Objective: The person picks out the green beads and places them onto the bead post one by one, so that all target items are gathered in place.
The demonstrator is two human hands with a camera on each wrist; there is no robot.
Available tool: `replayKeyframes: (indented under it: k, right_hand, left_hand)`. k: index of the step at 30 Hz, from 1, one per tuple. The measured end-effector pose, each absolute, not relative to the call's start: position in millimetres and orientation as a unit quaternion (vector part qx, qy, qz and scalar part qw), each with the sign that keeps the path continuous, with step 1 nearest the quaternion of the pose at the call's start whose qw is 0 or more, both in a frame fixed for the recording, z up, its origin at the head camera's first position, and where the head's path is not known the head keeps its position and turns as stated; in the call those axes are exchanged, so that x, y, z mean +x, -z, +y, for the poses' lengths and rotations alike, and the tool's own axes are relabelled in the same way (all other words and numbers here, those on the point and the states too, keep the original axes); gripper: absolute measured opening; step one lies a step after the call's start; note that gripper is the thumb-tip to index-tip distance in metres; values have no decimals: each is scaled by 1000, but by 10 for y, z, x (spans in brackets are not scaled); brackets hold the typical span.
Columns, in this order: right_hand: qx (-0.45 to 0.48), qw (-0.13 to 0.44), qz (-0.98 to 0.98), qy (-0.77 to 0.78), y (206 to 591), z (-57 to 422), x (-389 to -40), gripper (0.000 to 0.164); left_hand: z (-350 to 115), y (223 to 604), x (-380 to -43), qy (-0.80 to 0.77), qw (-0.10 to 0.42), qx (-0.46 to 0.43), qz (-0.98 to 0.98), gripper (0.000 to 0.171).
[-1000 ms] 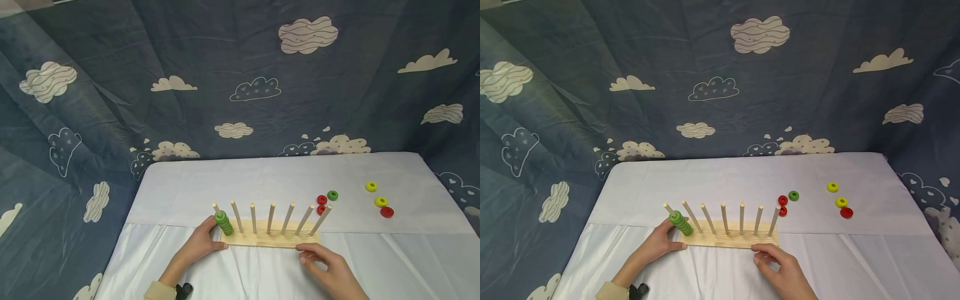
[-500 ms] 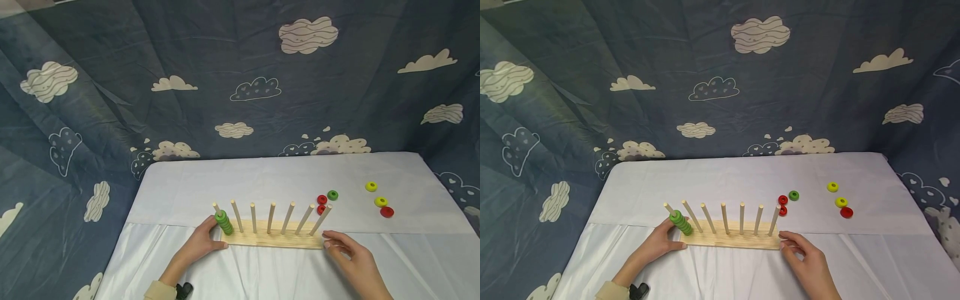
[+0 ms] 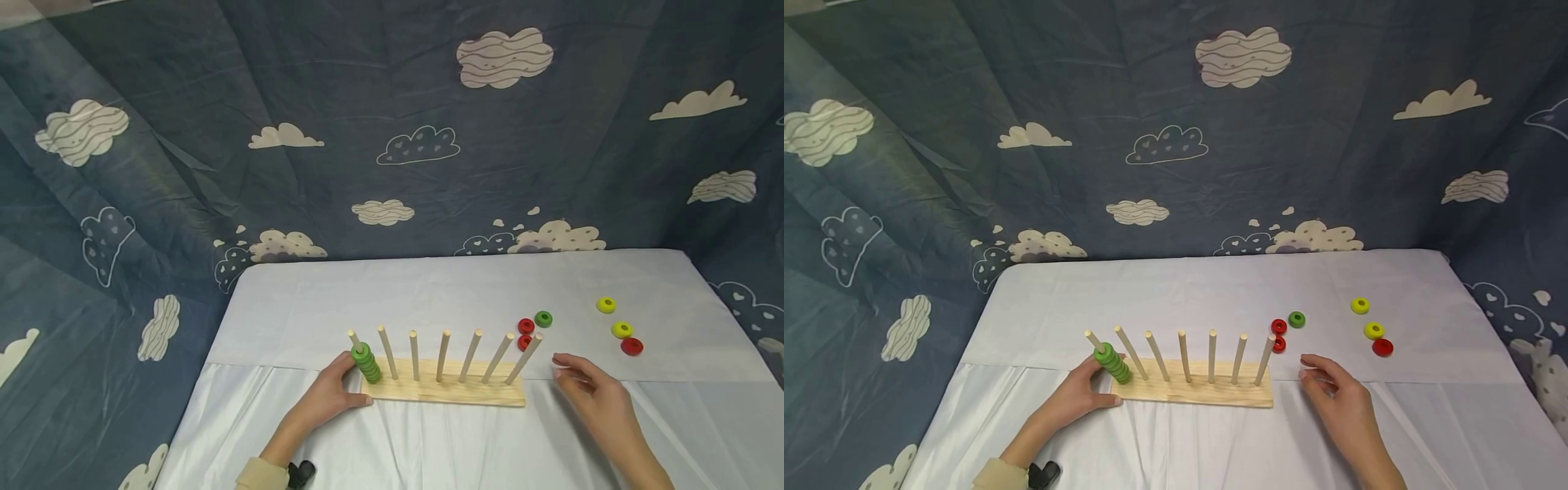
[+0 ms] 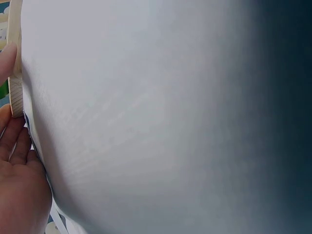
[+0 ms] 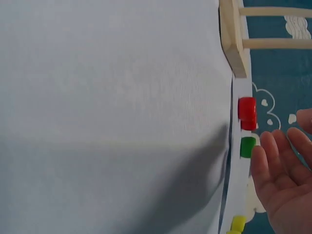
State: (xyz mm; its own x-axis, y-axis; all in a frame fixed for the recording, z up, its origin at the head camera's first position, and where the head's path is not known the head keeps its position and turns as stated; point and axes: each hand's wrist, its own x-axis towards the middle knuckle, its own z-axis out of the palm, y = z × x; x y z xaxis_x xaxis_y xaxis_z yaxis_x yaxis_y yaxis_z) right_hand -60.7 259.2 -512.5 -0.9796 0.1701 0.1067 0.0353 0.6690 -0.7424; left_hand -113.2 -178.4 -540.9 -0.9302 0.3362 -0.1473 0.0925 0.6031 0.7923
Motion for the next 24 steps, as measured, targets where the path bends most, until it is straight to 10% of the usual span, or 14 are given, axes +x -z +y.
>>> replayKeyframes:
  k: [24]
  right_hand:
    - [-6, 49, -930, -363, 5179, 2877, -1165, 45]
  left_hand:
    - [-1780, 5397, -1137, -422, 143, 121, 887, 82]
